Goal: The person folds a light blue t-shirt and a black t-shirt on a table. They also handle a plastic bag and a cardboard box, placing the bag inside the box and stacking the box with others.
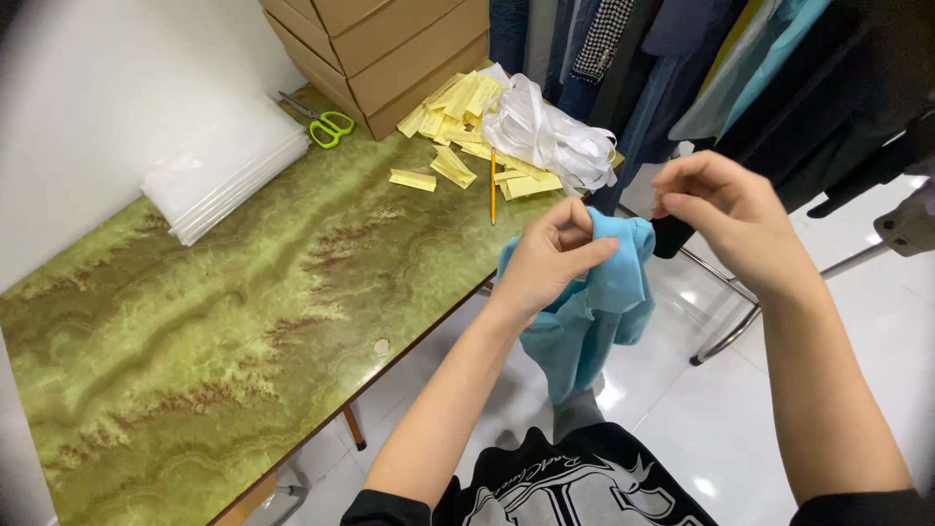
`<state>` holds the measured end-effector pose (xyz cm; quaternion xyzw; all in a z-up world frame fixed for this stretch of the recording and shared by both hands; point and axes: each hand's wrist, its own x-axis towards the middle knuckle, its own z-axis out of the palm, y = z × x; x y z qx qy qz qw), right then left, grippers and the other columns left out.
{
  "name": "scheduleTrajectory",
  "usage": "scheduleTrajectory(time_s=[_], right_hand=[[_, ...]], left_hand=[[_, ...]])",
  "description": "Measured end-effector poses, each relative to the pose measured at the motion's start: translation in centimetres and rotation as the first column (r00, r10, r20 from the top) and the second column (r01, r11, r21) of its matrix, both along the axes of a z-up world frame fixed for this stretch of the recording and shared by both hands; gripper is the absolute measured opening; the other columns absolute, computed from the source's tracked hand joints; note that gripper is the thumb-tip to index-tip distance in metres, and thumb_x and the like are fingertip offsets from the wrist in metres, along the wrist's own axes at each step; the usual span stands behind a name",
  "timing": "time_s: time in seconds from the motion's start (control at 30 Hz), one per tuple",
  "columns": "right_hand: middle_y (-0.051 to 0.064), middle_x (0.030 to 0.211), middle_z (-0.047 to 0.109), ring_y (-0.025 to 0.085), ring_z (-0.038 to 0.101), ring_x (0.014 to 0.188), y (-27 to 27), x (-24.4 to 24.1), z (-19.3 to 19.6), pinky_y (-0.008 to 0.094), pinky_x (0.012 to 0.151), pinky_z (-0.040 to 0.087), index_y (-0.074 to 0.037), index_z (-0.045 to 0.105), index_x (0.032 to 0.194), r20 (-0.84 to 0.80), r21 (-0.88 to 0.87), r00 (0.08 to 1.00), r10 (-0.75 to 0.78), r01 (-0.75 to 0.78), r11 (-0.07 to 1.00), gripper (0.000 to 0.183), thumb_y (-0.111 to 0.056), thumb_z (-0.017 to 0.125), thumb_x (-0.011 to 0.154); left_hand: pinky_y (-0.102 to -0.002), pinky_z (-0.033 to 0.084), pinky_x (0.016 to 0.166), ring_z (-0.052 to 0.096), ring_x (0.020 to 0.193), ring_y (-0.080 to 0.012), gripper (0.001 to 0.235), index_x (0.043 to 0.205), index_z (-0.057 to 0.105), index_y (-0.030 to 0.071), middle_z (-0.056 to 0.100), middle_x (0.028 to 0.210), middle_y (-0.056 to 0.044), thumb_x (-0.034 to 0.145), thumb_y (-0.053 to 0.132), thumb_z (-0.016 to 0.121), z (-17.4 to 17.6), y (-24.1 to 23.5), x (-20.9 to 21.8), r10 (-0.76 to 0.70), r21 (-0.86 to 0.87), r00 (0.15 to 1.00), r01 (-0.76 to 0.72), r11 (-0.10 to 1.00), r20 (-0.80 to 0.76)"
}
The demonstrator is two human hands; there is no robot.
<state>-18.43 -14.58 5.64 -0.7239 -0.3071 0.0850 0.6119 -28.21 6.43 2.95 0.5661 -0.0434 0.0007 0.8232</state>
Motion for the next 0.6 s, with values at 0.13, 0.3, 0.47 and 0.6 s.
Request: scheduleTrajectory(time_s=[0.13,0.3,0.47,0.6], right_hand=[[0.005,0.115,0.069,0.013,0.064,0.106,0.8,-2.5,-0.5,0.028,0.093,0.052,-0.006,0.065,0.122,-0.058,-0.066,0.998,-0.028,0.024,0.997,0.018,-0.015,0.063,0.106],[0.012,0.124,0.070,0.018,0.067,0.119,2.5,-5.8,0.9,0.028,0.108,0.056,0.000,0.065,0.126,0.104,0.034,0.982,-0.160,0.157,0.987,0.019,-0.002,0.064,0.107],[0.006,0.105,0.075,0.012,0.071,0.097,4.8,-5.7,0.7,0.024,0.091,0.061,-0.003,0.074,0.111,0.169,-0.135,0.976,-0.138,0.161,0.978,0.014,-0.002,0.078,0.098],[0.018,0.098,0.074,0.024,0.073,0.097,7.3,-5.4,-2.4,0.040,0.090,0.064,0.005,0.074,0.113,0.196,-0.031,0.976,-0.096,0.104,0.994,0.026,0.008,0.085,0.089]], left_hand=[[-0.020,0.027,0.064,0.029,0.068,-0.0028,0.035,0.082,0.039,0.019,0.031,0.072,0.009,0.094,0.013,0.071,0.2,0.0,-0.6,0.112,0.093,0.974,-0.132,0.987,0.195],[-0.019,0.037,0.069,0.041,0.072,-0.0005,0.032,0.084,0.042,0.018,0.044,0.075,0.008,0.095,0.014,0.072,1.0,1.0,-2.1,0.240,0.041,0.931,-0.261,0.964,0.276],[-0.021,0.033,0.066,0.033,0.071,-0.0035,0.031,0.089,0.037,0.019,0.033,0.076,0.008,0.098,0.016,0.067,0.9,2.3,-2.7,0.326,0.009,0.889,-0.348,0.938,0.322],[-0.021,0.041,0.068,0.048,0.077,0.0015,0.021,0.096,0.051,0.017,0.056,0.076,0.006,0.100,0.013,0.071,-1.2,4.1,-2.1,0.418,-0.013,0.858,-0.434,0.901,0.300]])
